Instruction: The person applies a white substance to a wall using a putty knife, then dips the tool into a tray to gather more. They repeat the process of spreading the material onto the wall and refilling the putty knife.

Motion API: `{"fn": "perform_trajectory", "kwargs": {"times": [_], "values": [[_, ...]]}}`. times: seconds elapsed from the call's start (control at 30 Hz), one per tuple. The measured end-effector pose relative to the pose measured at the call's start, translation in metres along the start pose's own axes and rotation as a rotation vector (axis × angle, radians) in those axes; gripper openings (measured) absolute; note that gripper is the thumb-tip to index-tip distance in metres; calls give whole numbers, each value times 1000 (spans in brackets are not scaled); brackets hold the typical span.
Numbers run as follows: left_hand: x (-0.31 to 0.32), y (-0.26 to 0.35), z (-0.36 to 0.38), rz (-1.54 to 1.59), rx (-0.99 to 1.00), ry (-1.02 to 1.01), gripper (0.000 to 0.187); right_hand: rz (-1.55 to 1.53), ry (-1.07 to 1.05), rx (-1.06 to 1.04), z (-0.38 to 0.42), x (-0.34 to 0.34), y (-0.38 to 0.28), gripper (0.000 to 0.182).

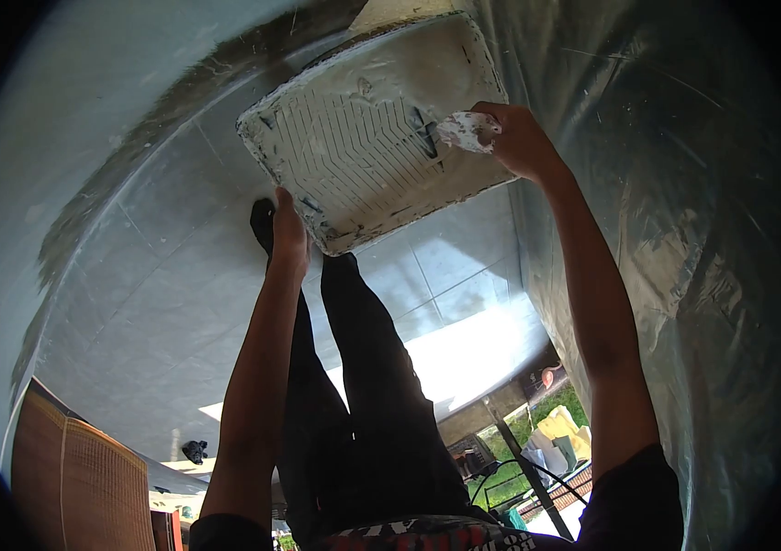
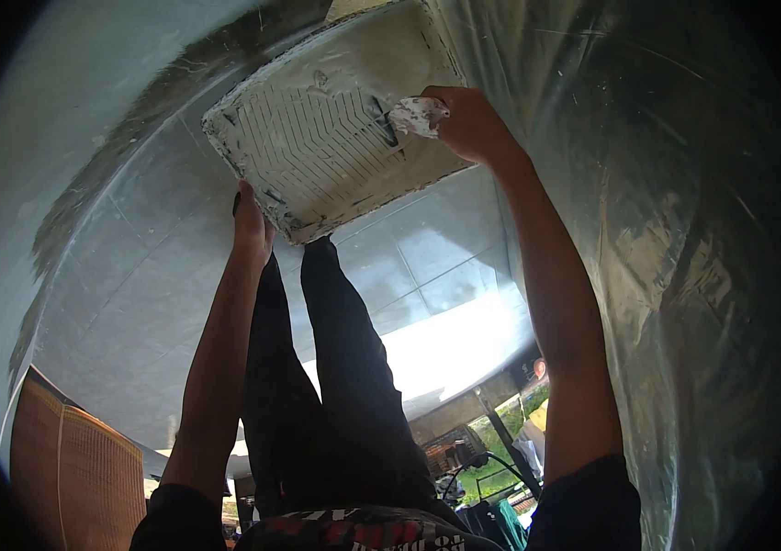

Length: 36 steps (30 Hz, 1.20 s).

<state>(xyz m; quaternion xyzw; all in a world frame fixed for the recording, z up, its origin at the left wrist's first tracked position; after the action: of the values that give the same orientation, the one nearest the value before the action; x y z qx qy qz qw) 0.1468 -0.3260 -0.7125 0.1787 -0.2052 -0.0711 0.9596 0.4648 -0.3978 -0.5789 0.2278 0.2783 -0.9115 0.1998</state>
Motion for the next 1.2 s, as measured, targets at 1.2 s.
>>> {"fn": "perform_trajectory", "kwargs": {"times": [1.2], "values": [[10,5,8,74,-97,-100,68,140,852,-4,4,145,-62,40]]}}
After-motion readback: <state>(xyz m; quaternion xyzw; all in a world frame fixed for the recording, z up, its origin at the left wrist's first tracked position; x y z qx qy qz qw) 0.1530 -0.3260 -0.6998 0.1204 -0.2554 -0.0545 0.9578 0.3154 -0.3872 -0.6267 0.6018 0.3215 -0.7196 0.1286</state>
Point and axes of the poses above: each hand's wrist, its own z-axis away from the middle knuckle, its own x-axis out of the palm, y = z × x, the point moved 6 cm from there along -z, towards the middle knuckle, and after that the axes turned 6 degrees about -y, right-handed, at the moved point
